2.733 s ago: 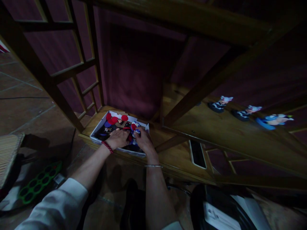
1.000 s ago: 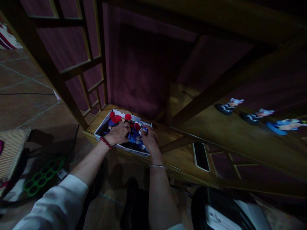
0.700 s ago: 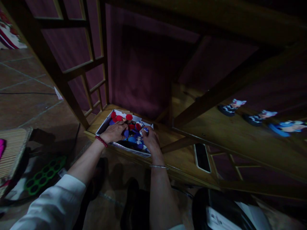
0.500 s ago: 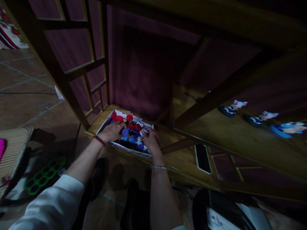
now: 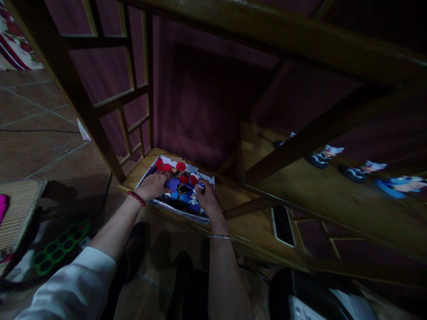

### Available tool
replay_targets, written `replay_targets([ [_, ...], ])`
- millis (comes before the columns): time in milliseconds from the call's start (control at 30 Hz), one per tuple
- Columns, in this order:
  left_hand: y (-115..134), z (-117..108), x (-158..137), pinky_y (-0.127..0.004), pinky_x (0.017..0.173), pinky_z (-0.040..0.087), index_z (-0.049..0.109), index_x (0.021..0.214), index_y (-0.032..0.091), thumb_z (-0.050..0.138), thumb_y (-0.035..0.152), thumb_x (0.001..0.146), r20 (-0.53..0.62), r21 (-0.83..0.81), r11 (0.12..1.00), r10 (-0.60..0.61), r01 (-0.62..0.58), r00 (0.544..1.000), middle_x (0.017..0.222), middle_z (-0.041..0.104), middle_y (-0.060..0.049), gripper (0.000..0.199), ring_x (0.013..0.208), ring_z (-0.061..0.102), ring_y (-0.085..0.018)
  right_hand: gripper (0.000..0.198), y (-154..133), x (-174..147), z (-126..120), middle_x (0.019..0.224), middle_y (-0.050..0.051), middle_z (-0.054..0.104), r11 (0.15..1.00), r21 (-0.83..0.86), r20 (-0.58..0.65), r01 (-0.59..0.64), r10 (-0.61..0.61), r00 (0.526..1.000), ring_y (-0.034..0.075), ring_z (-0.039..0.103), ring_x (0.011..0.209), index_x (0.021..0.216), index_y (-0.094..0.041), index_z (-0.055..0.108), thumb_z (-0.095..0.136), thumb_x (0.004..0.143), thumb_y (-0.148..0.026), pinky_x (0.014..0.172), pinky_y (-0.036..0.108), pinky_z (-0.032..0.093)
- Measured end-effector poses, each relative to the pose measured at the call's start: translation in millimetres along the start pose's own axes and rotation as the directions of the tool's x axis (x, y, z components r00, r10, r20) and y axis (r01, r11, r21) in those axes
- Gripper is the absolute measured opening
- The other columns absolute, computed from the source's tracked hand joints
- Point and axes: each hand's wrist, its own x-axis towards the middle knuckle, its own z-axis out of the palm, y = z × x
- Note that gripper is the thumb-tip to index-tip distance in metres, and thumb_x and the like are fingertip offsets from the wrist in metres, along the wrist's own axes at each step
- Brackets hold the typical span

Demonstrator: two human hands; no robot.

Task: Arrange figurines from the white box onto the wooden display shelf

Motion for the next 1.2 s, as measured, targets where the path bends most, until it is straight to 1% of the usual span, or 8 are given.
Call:
replay_targets([
  [233, -0.1, 1.5, 0.8, -0.025, 0.073, 0.043, 0.054, 0.101, 0.019, 0.056, 0.035, 0.071, 0.045, -0.031, 0.999, -0.028, 0.03, 0.999, 0.094, 0.063, -0.006, 0.034, 0.086, 0.059, -0.019, 0.029, 0.8, 1.6, 4.3, 0.091, 0.004, 0.063, 1.0, 0.021, 0.014, 0.016, -0.017, 1.0, 0.015, 0.059, 0.082, 0.107, -0.022, 0.054, 0.045, 0.08, -0.027, 0.078, 0.027, 0.043],
  [433, -0.4, 2.8, -0.6, -0.026, 0.083, 0.04, 0.052, 0.11, 0.022, 0.056, 0.03, 0.071, 0.058, -0.06, 0.998, 0.001, 0.003, 0.998, 0.103, 0.062, -0.005, 0.04, 0.097, 0.057, -0.019, 0.03, 0.4, 2.2, 7.9, 0.1, 0.004, 0.061, 0.998, 0.046, 0.011, 0.039, -0.04, 0.999, 0.015, 0.059, 0.085, 0.108, -0.022, 0.054, 0.047, 0.079, -0.025, 0.079, 0.026, 0.043],
  [533, -0.1, 2.7, -0.7, -0.026, 0.081, 0.041, 0.053, 0.11, 0.023, 0.055, 0.03, 0.072, 0.05, -0.058, 0.998, 0.006, -0.003, 0.999, 0.101, 0.063, -0.005, 0.038, 0.095, 0.058, -0.019, 0.029, -0.2, 1.8, 9.1, 0.101, 0.004, 0.061, 0.999, 0.034, 0.011, 0.039, -0.039, 0.999, 0.015, 0.059, 0.086, 0.108, -0.024, 0.054, 0.047, 0.08, -0.026, 0.08, 0.026, 0.043],
  [733, -0.5, 3.3, 1.1, -0.025, 0.068, 0.043, 0.055, 0.105, 0.021, 0.052, 0.036, 0.074, 0.045, -0.033, 0.999, -0.023, 0.025, 0.999, 0.092, 0.065, -0.005, 0.034, 0.084, 0.06, -0.019, 0.03, -3.9, 0.7, 8.9, 0.095, 0.004, 0.063, 0.998, 0.001, 0.028, 0.058, -0.058, 0.998, 0.016, 0.059, 0.087, 0.109, -0.024, 0.054, 0.046, 0.08, -0.026, 0.081, 0.027, 0.042],
  [933, 1.0, 1.7, 2.3, -0.027, 0.071, 0.043, 0.058, 0.1, 0.02, 0.042, 0.047, 0.079, 0.033, -0.026, 0.998, -0.049, 0.05, 0.998, 0.091, 0.065, -0.008, 0.038, 0.087, 0.06, -0.021, 0.031, -5.9, 0.4, 8.2, 0.099, 0.005, 0.062, 0.999, 0.008, 0.041, 0.051, -0.051, 0.998, 0.016, 0.057, 0.091, 0.11, -0.023, 0.053, 0.046, 0.08, -0.027, 0.083, 0.028, 0.042],
  [1067, 6.2, -2.4, 2.2, -0.028, 0.073, 0.042, 0.058, 0.101, 0.017, 0.035, 0.052, 0.081, -0.019, -0.081, 0.995, -0.06, 0.059, 0.998, 0.094, 0.064, -0.01, 0.046, 0.089, 0.059, -0.022, 0.032, -6.6, 0.5, 9.5, 0.098, 0.005, 0.063, 0.996, 0.077, 0.056, 0.049, -0.053, 0.997, 0.016, 0.058, 0.089, 0.111, -0.022, 0.053, 0.045, 0.08, -0.026, 0.082, 0.029, 0.043],
  [1133, 9.4, -4.1, 2.0, -0.027, 0.074, 0.042, 0.058, 0.102, 0.017, 0.033, 0.053, 0.082, -0.042, -0.129, 0.99, -0.054, 0.048, 0.998, 0.096, 0.064, -0.009, 0.048, 0.09, 0.059, -0.021, 0.033, -6.9, 1.2, 10.3, 0.098, 0.005, 0.063, 0.993, 0.108, 0.055, 0.052, -0.058, 0.997, 0.016, 0.059, 0.088, 0.111, -0.022, 0.053, 0.046, 0.08, -0.026, 0.082, 0.029, 0.043],
  [1200, 12.3, -4.8, 2.1, -0.026, 0.073, 0.041, 0.058, 0.102, 0.017, 0.032, 0.053, 0.082, -0.041, -0.179, 0.984, -0.029, 0.021, 0.999, 0.095, 0.064, -0.009, 0.05, 0.088, 0.059, -0.02, 0.033, -7.0, 2.2, 10.6, 0.097, 0.005, 0.063, 0.99, 0.128, 0.054, 0.053, -0.061, 0.997, 0.017, 0.059, 0.087, 0.111, -0.022, 0.053, 0.046, 0.079, -0.026, 0.081, 0.03, 0.043],
])
